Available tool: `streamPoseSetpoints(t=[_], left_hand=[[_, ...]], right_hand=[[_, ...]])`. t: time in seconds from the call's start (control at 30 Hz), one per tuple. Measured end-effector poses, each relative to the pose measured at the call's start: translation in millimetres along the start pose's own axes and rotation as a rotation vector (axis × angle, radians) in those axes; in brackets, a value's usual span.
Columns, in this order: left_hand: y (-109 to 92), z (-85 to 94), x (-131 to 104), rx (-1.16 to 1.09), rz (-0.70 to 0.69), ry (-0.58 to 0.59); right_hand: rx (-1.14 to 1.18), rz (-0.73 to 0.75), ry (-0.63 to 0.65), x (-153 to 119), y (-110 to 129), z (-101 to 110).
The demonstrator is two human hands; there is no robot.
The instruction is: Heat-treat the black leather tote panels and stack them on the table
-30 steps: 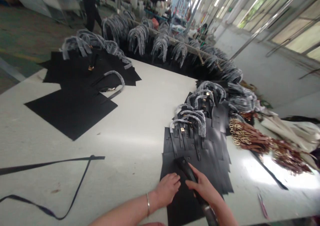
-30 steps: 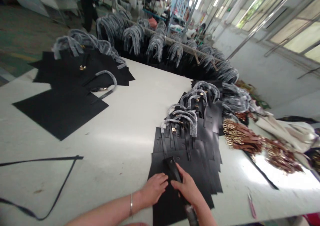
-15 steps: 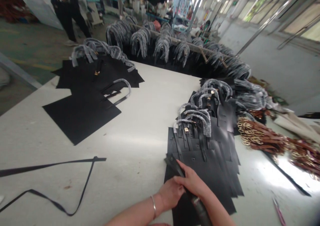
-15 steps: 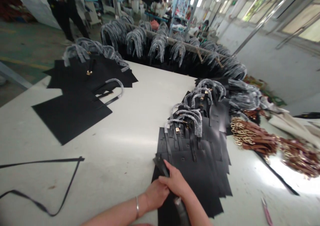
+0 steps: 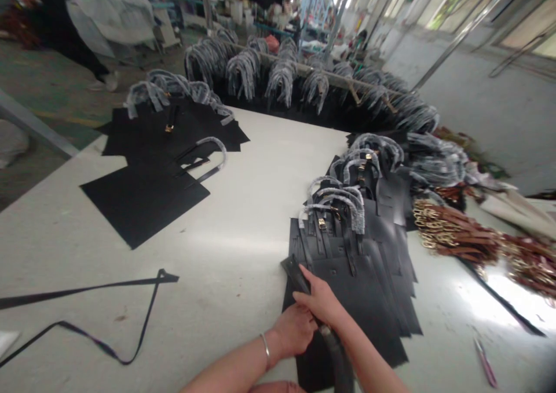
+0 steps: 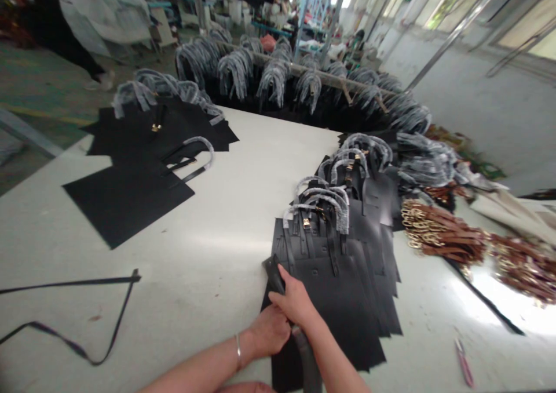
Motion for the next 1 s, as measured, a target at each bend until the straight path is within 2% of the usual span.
streamPoseSetpoints(t=[0.07,0.17,0.3,0.37,0.47,0.57,0.8,0.87,1.0], left_hand=[[-0.4,9.1,-7.8,0.007,-0.030,-0.053],[-0.3,26.0,-21.6,0.029,-0.032,-0.088],[-4.6,44.4,-22.8,0.039,0.173,-0.147],[-10.1,47.7,-13.9,0.062,0.253,-0.194],[-18.9,44.0,2.0,0.111,0.167,-0.199],[-19.4,37.7,8.3,0.157,0.083,-0.155],[-14.5,34.0,4.8,0.172,0.085,-0.107],[-14.8,34.4,5.2,0.172,0.095,-0.112],[-15.6,35.5,6.4,0.166,0.099,-0.101]], right_hand=[[0.003,-0.014,-0.053,0.0,0.2,9.5],[0.072,-0.105,-0.054,-22.0,-21.4,35.9],[0.178,-0.300,-0.035,-68.8,-71.8,65.1],[0.205,-0.373,-0.028,-85.4,-93.5,68.2],[0.308,-0.414,0.026,-98.5,-112.6,59.9],[0.407,-0.415,0.058,-99.2,-118.1,50.8],[0.441,-0.362,0.019,-64.7,-117.2,53.8],[0.454,-0.350,0.038,-65.6,-119.9,56.5],[0.524,-0.379,0.157,-79.5,-125.9,60.9]])
Point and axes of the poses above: each hand's wrist, its own x-axis towards the middle knuckle, its own z-axis out of the back of the hand, y = z × x, the point moved 3 cm from there along x, towards the middle knuckle, and after that the axes turned 13 degrees about -x, right-handed, at the moved point
